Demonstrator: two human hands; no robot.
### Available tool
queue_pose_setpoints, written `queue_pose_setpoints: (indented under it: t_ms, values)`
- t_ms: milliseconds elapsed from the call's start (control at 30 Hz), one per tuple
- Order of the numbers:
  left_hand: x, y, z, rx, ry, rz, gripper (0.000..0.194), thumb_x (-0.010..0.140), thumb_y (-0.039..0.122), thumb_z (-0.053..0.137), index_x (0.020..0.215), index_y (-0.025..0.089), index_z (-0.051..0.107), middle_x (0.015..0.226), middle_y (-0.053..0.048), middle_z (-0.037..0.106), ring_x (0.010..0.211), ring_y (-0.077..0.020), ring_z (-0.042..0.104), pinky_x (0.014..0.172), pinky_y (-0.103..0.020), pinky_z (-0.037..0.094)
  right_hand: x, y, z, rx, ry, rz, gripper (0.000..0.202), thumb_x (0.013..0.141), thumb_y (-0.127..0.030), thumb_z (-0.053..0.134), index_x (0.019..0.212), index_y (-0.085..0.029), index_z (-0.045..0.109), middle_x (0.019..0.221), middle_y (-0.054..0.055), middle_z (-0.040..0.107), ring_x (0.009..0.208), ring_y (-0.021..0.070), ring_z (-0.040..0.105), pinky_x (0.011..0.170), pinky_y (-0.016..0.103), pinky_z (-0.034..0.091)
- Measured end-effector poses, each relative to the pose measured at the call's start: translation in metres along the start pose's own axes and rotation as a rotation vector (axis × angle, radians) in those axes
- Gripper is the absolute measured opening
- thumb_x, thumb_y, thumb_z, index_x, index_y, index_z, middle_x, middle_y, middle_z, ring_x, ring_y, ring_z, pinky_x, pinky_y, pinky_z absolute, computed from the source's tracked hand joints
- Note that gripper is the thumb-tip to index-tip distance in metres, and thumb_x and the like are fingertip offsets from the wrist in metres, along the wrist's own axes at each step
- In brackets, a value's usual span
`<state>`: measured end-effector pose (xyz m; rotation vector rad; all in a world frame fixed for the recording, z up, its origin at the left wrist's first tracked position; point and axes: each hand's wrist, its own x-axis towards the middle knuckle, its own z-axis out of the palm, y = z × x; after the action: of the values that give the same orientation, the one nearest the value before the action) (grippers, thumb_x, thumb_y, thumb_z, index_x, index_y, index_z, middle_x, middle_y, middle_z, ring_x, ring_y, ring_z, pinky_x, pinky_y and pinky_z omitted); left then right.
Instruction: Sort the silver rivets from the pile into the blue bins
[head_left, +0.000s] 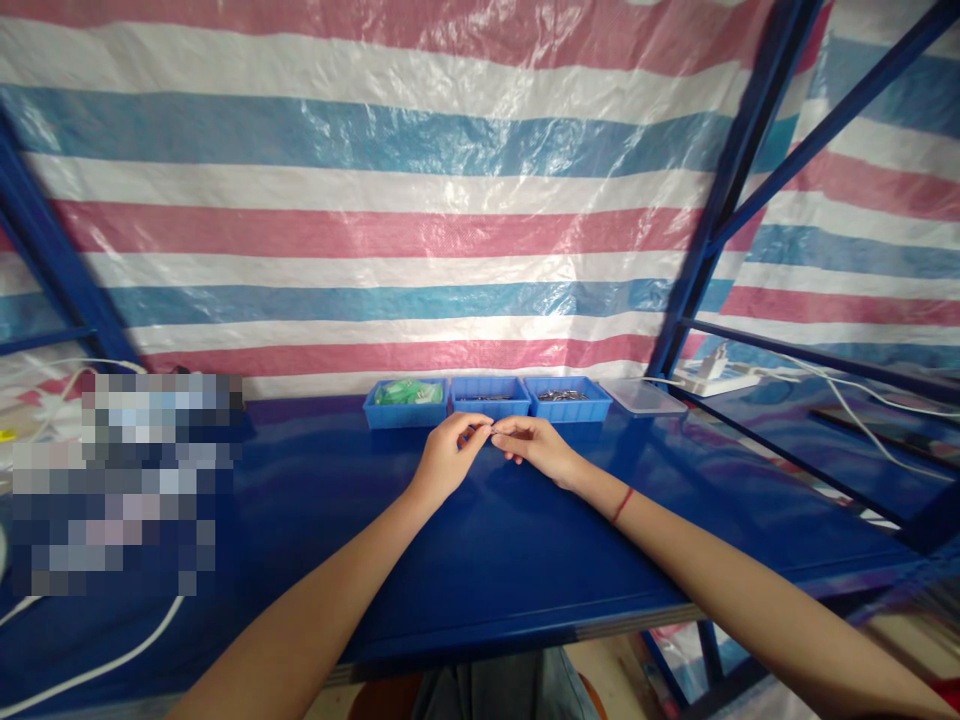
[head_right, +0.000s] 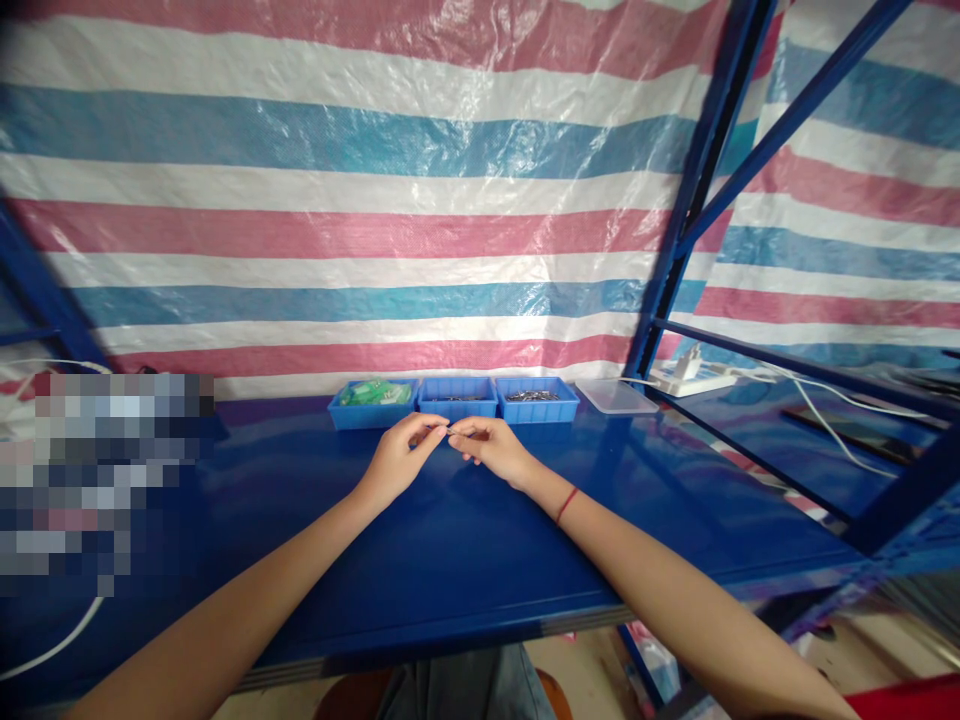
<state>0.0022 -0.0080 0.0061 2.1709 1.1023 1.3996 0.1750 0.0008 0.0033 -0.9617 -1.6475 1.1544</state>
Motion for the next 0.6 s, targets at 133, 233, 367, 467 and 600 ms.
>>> queue_pose_setpoints:
  t_ms: [133, 233, 367, 467, 600]
  values:
    - [0.001, -0.005, -0.001, 0.007, 0.012, -0.019, 0.018, 0.083, 0.031, 0.052, 0.09, 0.02, 0.065, 0.089, -0.002, 0.067, 0.074, -0.0128, 0.061, 0.067, -0.024, 0.047, 0.0, -0.001, -0.001, 0.018, 0.105, 0.017, 0.04, 0.062, -0.045, 0.072, 0.088, -0.014, 0.069, 0.064, 0.0, 0.061, 0.053, 0.0081, 0.048, 0.051, 0.022, 0.038]
    - [0.002, -0.012, 0.001, 0.002, -0.032, -0.049, 0.018, 0.083, 0.032, 0.051, 0.088, 0.02, 0.064, 0.087, -0.001, 0.067, 0.076, -0.0134, 0.061, 0.066, -0.024, 0.046, 0.001, -0.006, -0.001, -0.027, 0.131, -0.023, 0.037, 0.064, -0.049, 0.069, 0.078, -0.014, 0.07, 0.059, 0.0, 0.059, 0.052, 0.009, 0.048, 0.051, 0.023, 0.037]
    - [0.0, -0.015, 0.003, 0.105, -0.025, -0.06, 0.02, 0.082, 0.035, 0.051, 0.093, 0.019, 0.058, 0.074, 0.001, 0.061, 0.067, -0.0124, 0.057, 0.063, -0.024, 0.043, 0.007, -0.01, -0.02, -0.183, 0.294, -0.127, 0.041, 0.072, -0.054, 0.059, 0.066, -0.015, 0.066, 0.054, 0.0, 0.056, 0.053, 0.012, 0.049, 0.053, 0.026, 0.038]
    - [-0.001, -0.013, 0.0, 0.306, -0.019, 0.033, 0.022, 0.082, 0.035, 0.05, 0.068, 0.018, 0.051, 0.063, 0.002, 0.051, 0.064, -0.0126, 0.05, 0.064, -0.025, 0.039, 0.013, -0.005, -0.055, -0.36, 0.619, -0.212, 0.044, 0.076, -0.055, 0.053, 0.072, -0.014, 0.067, 0.067, 0.005, 0.063, 0.063, 0.0171, 0.055, 0.063, 0.029, 0.041]
    - [-0.002, -0.01, -0.003, 0.518, -0.137, 0.164, 0.031, 0.081, 0.025, 0.047, 0.053, 0.018, 0.037, 0.056, 0.002, 0.044, 0.06, -0.0124, 0.045, 0.064, -0.025, 0.035, 0.017, 0.012, -0.103, -0.809, 0.86, -0.2, 0.044, 0.076, -0.051, 0.053, 0.091, -0.013, 0.068, 0.079, 0.009, 0.064, 0.074, 0.0217, 0.056, 0.072, 0.033, 0.04]
